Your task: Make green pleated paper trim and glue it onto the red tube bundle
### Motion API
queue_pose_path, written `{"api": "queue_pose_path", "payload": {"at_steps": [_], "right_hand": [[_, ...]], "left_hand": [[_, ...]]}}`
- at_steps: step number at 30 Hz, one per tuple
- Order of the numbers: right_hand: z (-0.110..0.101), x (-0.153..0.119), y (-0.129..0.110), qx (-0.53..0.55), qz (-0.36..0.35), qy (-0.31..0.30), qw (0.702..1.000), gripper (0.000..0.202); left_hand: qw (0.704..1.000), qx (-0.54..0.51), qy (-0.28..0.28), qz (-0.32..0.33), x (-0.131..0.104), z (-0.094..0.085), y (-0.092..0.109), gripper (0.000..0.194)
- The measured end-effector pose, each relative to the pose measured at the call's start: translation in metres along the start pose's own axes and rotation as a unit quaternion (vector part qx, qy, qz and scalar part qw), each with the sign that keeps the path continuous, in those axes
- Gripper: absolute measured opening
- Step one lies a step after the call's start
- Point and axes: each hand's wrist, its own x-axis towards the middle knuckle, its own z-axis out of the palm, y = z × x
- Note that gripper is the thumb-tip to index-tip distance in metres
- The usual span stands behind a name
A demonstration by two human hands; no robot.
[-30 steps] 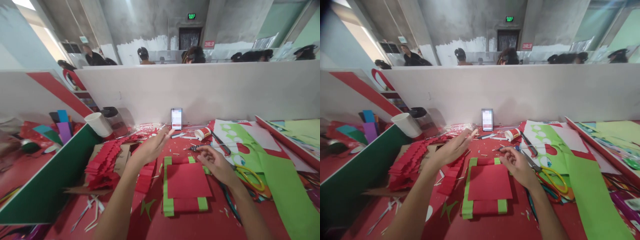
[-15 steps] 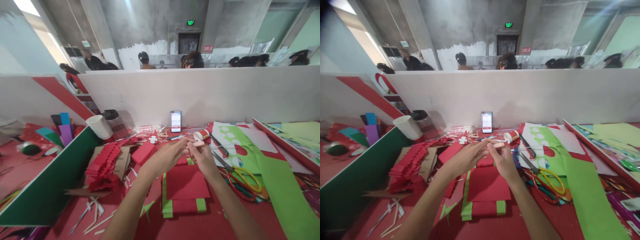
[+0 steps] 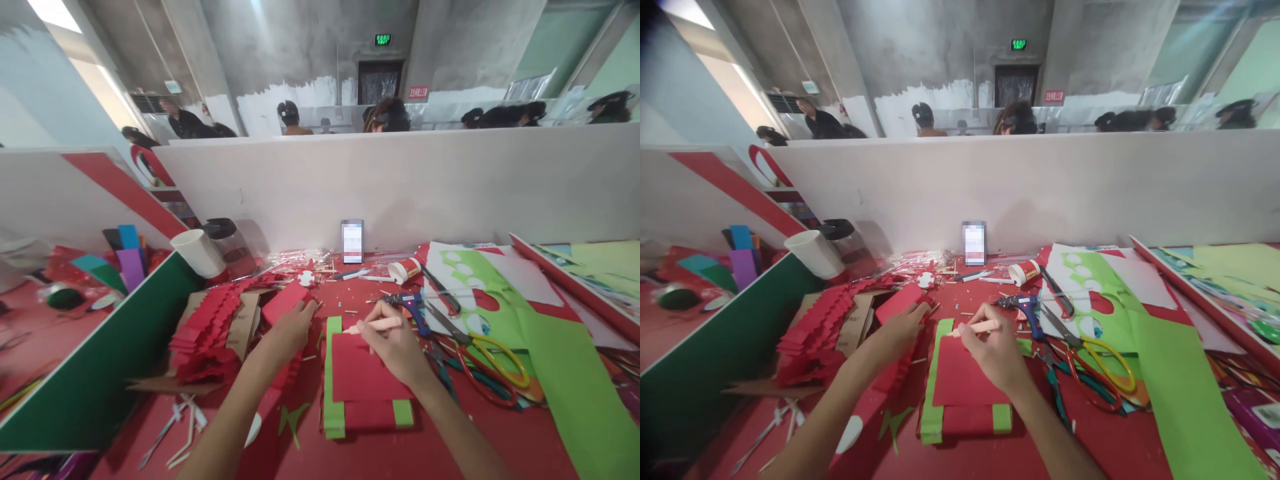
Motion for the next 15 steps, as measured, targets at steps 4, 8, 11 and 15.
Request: {"api": "queue_pose_path", "payload": {"at_steps": [4,8,11,15], "right_hand": [[0.007,0.001,0.008,-0.028,-0.002,-0.057,0.998,0.02],[0.007,0.002,0.012,-0.041,-0.001,-0.076,0.996,0.024],[0.008,0.002,0.014,-0.044,0.005,-0.069,0.997,0.024],[0.009,0.001,0.013,-0.068,0.007,-0.065,0.996,0.02]], "left_hand": [[0.998,-0.021,0.067,-0.008,-0.015,-0.003,0.008,0.022],[0.98,-0.185,0.071,0.021,-0.03,-0.018,0.018,0.024],[0.955,-0.295,0.027,0.032,-0.031,-0.024,0.022,0.023],[0.932,-0.362,-0.007,0.023,-0.029,-0.016,0.023,0.022]]}}
